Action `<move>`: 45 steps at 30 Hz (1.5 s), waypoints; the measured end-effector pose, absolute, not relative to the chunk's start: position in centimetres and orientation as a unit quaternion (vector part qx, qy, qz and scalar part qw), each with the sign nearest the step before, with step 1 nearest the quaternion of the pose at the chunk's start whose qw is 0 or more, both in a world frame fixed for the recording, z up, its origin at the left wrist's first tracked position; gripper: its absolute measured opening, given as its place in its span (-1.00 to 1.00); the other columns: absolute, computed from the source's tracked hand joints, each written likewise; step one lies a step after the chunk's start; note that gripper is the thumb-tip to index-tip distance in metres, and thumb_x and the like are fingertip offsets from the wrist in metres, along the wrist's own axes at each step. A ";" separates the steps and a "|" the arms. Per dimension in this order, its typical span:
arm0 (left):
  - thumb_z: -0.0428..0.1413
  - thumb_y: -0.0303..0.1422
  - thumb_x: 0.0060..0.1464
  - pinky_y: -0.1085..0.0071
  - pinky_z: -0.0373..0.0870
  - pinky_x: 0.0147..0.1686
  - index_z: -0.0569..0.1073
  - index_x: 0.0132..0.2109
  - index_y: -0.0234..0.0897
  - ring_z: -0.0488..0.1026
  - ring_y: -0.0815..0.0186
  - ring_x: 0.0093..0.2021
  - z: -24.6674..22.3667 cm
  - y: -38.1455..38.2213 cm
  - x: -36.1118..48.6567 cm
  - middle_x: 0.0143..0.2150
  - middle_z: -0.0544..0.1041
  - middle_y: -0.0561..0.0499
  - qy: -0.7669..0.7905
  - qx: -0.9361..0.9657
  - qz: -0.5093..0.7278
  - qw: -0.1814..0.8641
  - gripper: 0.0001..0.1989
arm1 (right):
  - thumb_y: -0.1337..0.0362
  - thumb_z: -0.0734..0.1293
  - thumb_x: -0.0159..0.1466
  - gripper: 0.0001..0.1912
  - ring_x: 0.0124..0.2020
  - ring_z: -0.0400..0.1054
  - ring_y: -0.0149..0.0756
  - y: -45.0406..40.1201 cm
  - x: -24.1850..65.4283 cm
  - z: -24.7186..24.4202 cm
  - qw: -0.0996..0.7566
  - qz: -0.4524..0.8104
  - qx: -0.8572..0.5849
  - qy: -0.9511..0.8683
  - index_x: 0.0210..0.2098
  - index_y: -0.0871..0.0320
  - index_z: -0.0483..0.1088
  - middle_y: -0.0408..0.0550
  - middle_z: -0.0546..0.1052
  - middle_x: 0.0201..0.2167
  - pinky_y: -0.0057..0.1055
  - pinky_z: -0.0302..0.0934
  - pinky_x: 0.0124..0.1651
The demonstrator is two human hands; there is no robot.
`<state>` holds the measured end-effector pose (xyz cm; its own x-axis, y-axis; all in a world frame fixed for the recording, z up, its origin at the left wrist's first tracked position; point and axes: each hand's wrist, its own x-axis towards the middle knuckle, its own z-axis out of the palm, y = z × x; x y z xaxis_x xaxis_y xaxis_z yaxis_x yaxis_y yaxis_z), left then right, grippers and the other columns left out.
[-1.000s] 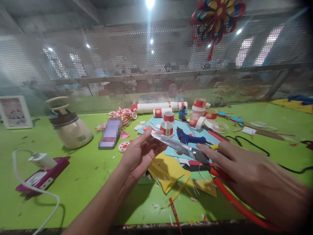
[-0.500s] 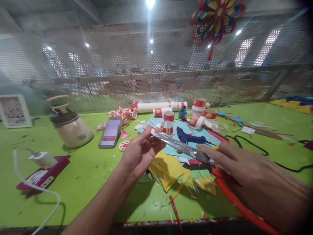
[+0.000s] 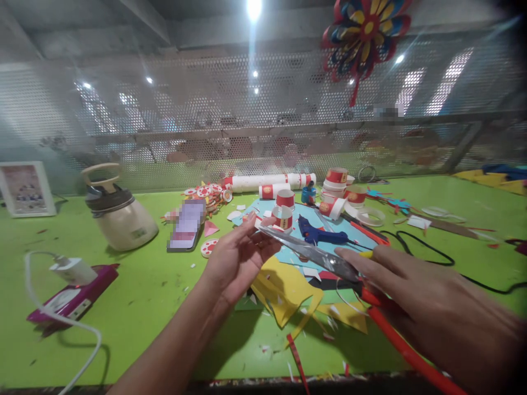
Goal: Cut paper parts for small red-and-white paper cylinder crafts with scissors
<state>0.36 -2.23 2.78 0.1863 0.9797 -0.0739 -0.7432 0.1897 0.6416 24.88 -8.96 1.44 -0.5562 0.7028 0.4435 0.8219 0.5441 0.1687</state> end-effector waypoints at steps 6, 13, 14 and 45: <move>-0.01 -0.46 0.21 0.47 0.53 -0.33 0.50 -0.28 -0.51 0.53 0.33 -0.36 2.9 -2.2 0.5 -0.33 0.57 -0.24 0.259 0.251 0.582 0.729 -0.77 | 0.45 0.07 0.25 -0.49 -0.48 0.37 -0.16 -8.8 24.9 1.5 0.161 -0.176 -0.444 -0.864 0.18 0.13 0.19 0.11 0.44 -0.30 -0.28 0.24 -0.50; 0.02 -0.51 0.17 0.45 0.54 -0.37 0.47 -0.31 -0.48 0.53 0.33 -0.41 2.8 -2.2 0.5 -0.36 0.57 -0.20 0.255 0.237 0.588 0.730 -0.84 | 0.46 0.07 0.26 -0.48 -0.43 0.40 -0.14 -8.8 24.8 1.4 0.164 -0.159 -0.448 -0.864 0.19 0.15 0.23 0.12 0.46 -0.28 -0.30 0.23 -0.49; 0.01 -0.52 0.17 0.46 0.54 -0.38 0.47 -0.32 -0.49 0.52 0.34 -0.43 2.9 -2.3 0.6 -0.36 0.57 -0.20 0.254 0.235 0.589 0.730 -0.83 | 0.47 0.06 0.27 -0.49 -0.43 0.39 -0.13 -8.8 24.8 1.4 0.161 -0.166 -0.445 -0.865 0.19 0.17 0.23 0.12 0.46 -0.30 -0.29 0.23 -0.48; 0.01 -0.50 0.17 0.42 0.54 -0.41 0.51 -0.30 -0.48 0.50 0.33 -0.42 2.9 -2.6 0.4 -0.31 0.57 -0.24 0.237 0.235 0.574 0.748 -0.81 | 0.45 0.05 0.30 -0.57 -0.42 0.43 -0.07 -9.0 24.4 1.6 0.152 -0.190 -0.445 -0.862 0.08 0.21 0.34 0.18 0.51 -0.27 -0.27 0.24 -0.49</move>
